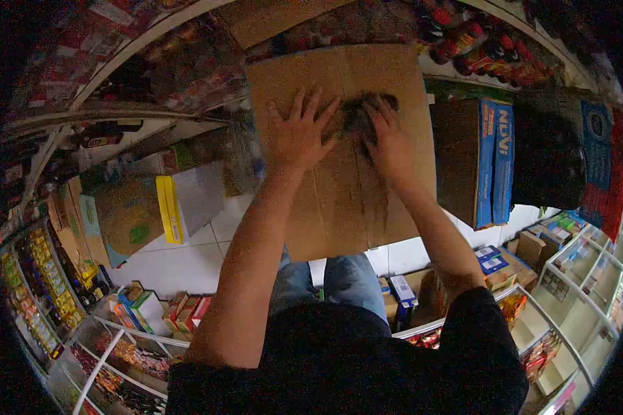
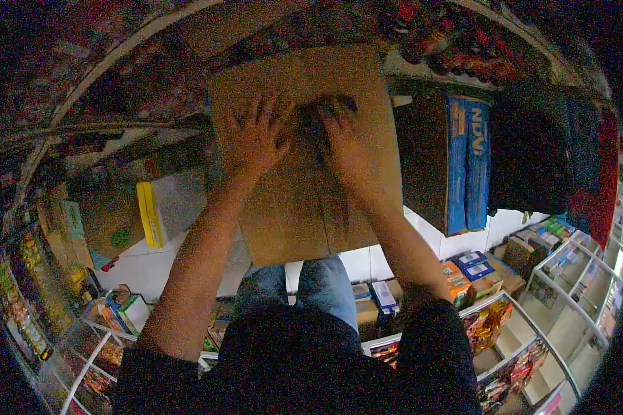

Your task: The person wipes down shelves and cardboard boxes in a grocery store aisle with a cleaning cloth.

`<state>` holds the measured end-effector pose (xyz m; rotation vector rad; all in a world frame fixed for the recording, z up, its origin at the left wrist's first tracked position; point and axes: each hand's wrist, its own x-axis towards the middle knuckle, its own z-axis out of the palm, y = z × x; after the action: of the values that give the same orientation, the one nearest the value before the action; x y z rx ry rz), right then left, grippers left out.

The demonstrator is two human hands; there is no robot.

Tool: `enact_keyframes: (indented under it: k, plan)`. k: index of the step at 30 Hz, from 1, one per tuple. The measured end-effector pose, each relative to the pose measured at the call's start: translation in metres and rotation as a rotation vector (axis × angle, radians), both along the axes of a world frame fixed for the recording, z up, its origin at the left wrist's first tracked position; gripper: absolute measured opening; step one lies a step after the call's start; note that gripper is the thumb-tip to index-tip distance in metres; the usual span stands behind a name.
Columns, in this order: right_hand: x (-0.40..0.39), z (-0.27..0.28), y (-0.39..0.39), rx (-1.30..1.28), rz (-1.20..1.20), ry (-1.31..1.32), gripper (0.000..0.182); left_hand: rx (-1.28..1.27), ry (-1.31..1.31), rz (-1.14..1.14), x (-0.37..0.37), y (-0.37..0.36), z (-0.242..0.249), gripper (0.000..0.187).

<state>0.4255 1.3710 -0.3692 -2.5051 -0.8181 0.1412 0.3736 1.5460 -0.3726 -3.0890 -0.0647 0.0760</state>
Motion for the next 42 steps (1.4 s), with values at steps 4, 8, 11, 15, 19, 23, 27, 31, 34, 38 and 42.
enact_keyframes:
  k: [4, 8, 11, 15, 19, 23, 27, 31, 34, 38, 42]
  plan:
    - [0.056, -0.012, 0.05, -0.007, -0.008, -0.208, 0.053, 0.001, 0.113, 0.013, 0.0, 0.002, -0.006, 0.061]
    - [0.081, -0.009, 0.073, -0.045, -0.137, -0.249, 0.046, -0.042, -0.003, -0.014, 0.0, 0.003, -0.01, 0.06]
    - [0.101, 0.03, 0.041, -0.248, -0.027, -0.483, 0.042, -0.079, -0.006, 0.002, 0.0, 0.0, -0.002, 0.06]
    - [0.142, -0.032, 0.011, 0.059, -0.345, -0.228, 0.043, -0.069, -0.032, -0.007, 0.0, 0.0, -0.007, 0.06]
    - [0.147, -0.035, 0.011, 0.038, -0.414, -0.285, 0.048, -0.08, -0.013, -0.001, 0.0, 0.003, -0.009, 0.06]
    - [0.125, -0.025, 0.02, 0.04, -0.271, -0.289, 0.053, -0.164, -0.077, -0.005, -0.002, 0.003, -0.016, 0.06]
    - [0.094, -0.002, 0.028, -0.084, -0.289, -0.341, 0.052, -0.063, -0.003, -0.004, -0.001, 0.0, -0.011, 0.06]
    - [0.047, -0.005, 0.013, -0.009, -0.217, -0.253, 0.051, -0.039, -0.009, -0.025, -0.002, 0.003, -0.009, 0.06]
    - [-0.006, -0.006, -0.012, 0.105, -0.289, -0.161, 0.056, 0.028, -0.026, -0.036, 0.001, -0.004, 0.0, 0.059]
    - [-0.085, 0.009, -0.026, 0.083, -0.335, -0.055, 0.065, 0.132, 0.017, 0.002, -0.001, -0.008, 0.006, 0.057]
    - [-0.139, 0.016, -0.051, 0.106, -0.359, 0.077, 0.065, 0.052, -0.096, -0.086, 0.0, 0.001, -0.007, 0.057]
